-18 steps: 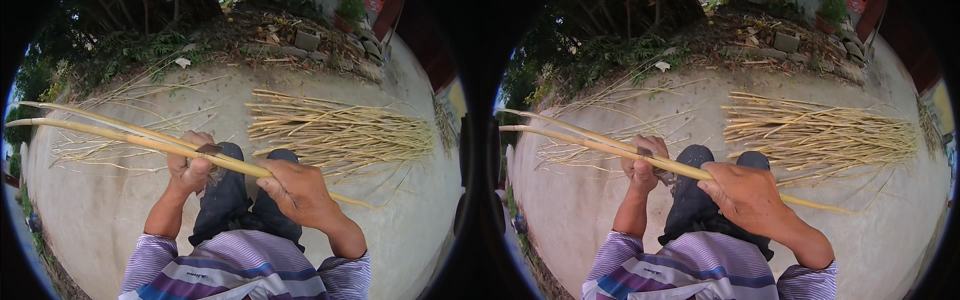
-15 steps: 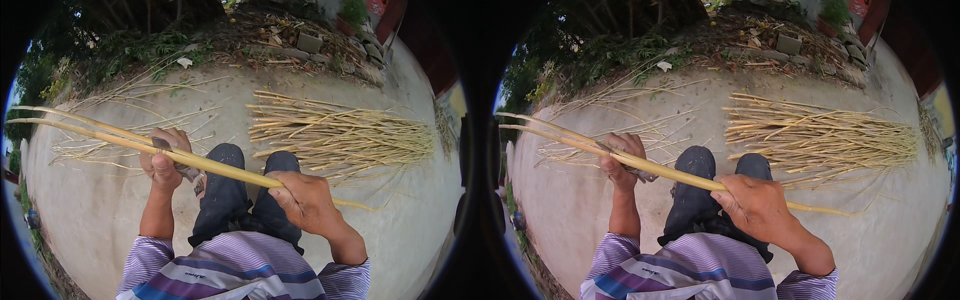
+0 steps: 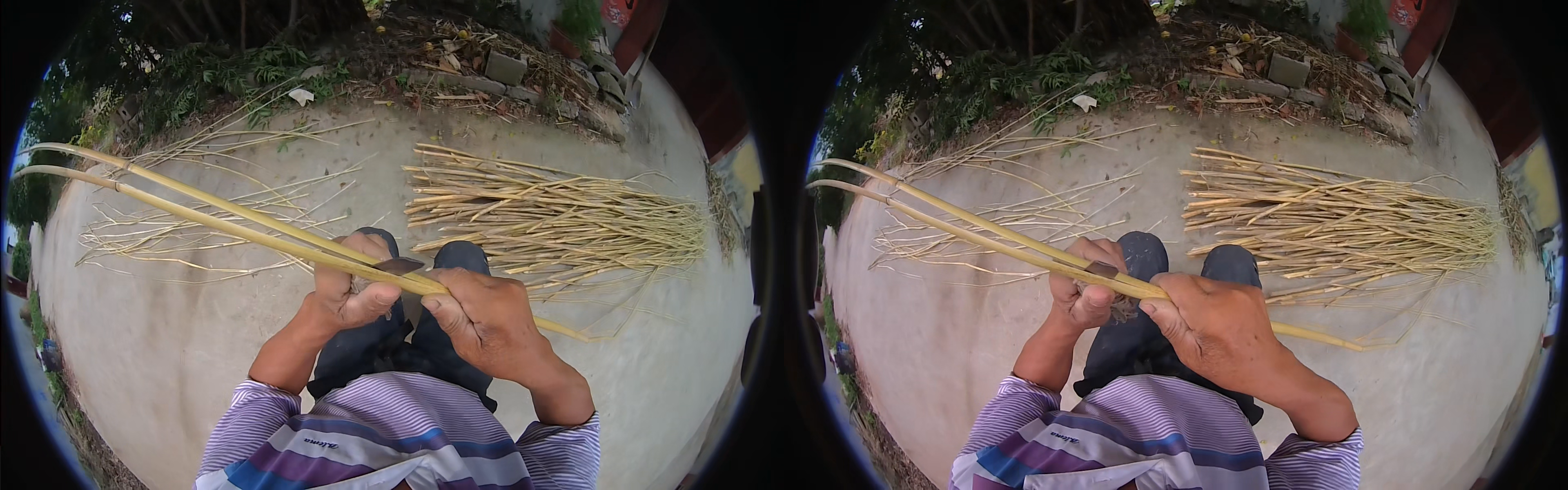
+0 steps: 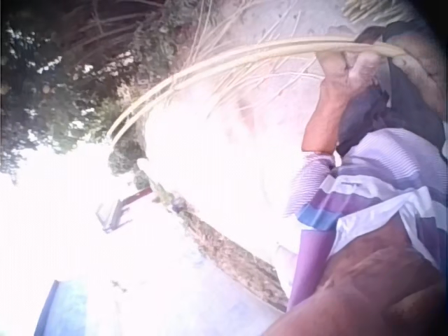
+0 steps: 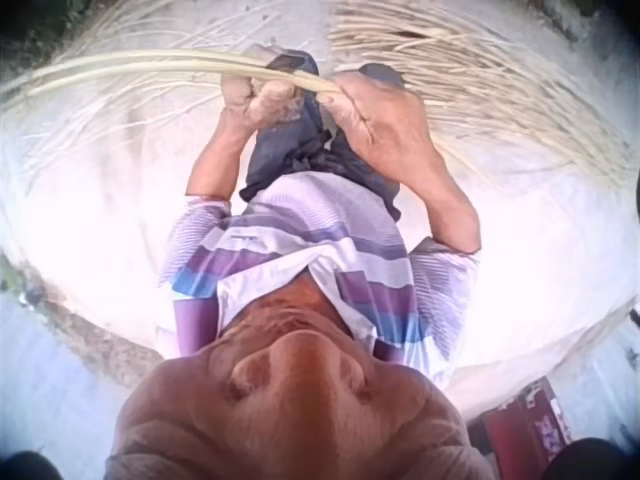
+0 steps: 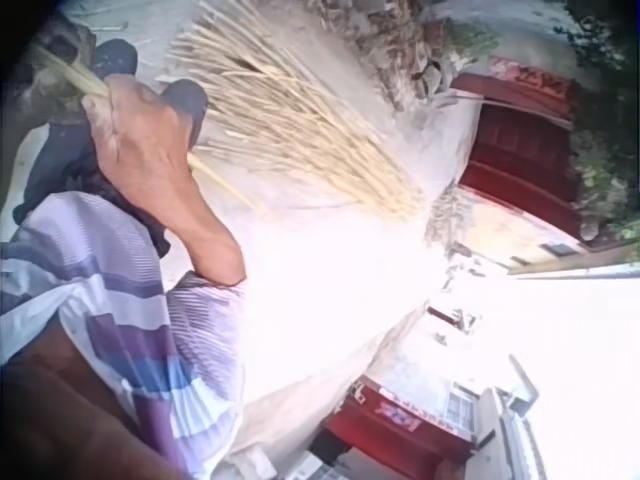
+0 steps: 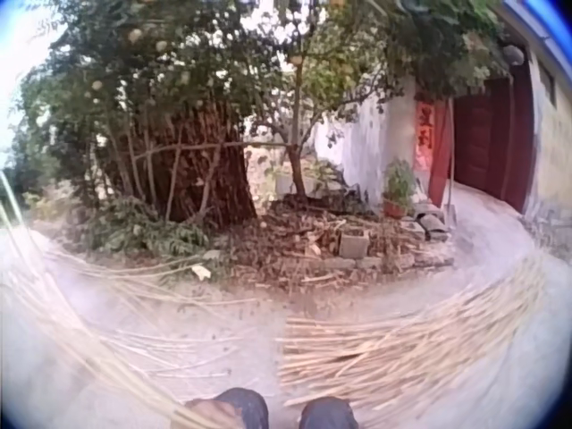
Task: The person sits on a concrete surface and uses a knife to peel the outer layer off long, thin sticks. They hold each stick with both hands, scrape the surface, and then place the processed stick onto a growing pile on the ground.
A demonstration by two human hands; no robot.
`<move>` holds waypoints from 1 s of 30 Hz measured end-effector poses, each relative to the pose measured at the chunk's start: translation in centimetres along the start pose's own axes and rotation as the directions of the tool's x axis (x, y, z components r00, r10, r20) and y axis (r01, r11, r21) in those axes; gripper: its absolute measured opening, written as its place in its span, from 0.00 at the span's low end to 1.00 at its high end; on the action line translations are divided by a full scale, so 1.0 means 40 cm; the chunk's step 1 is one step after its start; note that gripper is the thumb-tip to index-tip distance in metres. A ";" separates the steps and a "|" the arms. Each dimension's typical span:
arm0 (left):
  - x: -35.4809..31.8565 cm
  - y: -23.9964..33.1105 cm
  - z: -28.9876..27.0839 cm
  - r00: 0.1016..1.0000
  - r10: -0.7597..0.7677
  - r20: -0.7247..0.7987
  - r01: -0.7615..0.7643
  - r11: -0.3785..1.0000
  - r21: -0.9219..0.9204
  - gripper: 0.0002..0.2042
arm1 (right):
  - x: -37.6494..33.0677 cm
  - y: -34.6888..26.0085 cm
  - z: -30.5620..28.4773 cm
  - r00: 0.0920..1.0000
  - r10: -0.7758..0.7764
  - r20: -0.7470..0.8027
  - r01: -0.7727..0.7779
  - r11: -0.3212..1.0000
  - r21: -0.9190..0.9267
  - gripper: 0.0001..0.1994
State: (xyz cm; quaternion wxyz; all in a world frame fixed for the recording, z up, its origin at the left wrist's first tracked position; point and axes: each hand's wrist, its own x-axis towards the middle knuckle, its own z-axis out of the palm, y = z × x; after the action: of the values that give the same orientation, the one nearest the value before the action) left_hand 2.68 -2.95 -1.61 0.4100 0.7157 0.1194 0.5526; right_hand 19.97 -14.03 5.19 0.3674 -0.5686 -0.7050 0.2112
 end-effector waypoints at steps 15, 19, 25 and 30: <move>0.007 0.034 -0.032 0.995 -0.007 0.102 0.013 0.998 -0.064 0.22 | 0.012 -0.036 -0.020 0.978 -0.204 -0.054 0.197 0.975 -0.107 0.09; -0.021 0.047 0.003 0.997 -0.062 -0.045 0.055 0.987 -0.153 0.23 | 0.022 -0.050 -0.028 0.969 -0.247 -0.004 0.240 0.946 -0.217 0.10; -0.071 0.019 0.044 0.999 -0.007 -0.048 -0.002 0.984 -0.178 0.25 | 0.042 -0.069 0.003 0.954 -0.297 0.048 0.299 0.921 -0.251 0.11; -0.028 0.040 -0.038 0.984 0.015 -0.175 -0.034 0.994 -0.105 0.27 | 0.081 -0.075 0.006 0.953 -0.292 0.076 0.298 0.950 -0.092 0.10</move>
State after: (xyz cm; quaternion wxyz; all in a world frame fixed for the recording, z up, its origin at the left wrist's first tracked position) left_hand 0.46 -3.98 -1.17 0.4290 0.6431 0.1162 0.6237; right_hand 17.58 -11.70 8.10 0.3435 -0.4681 -0.8029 0.1350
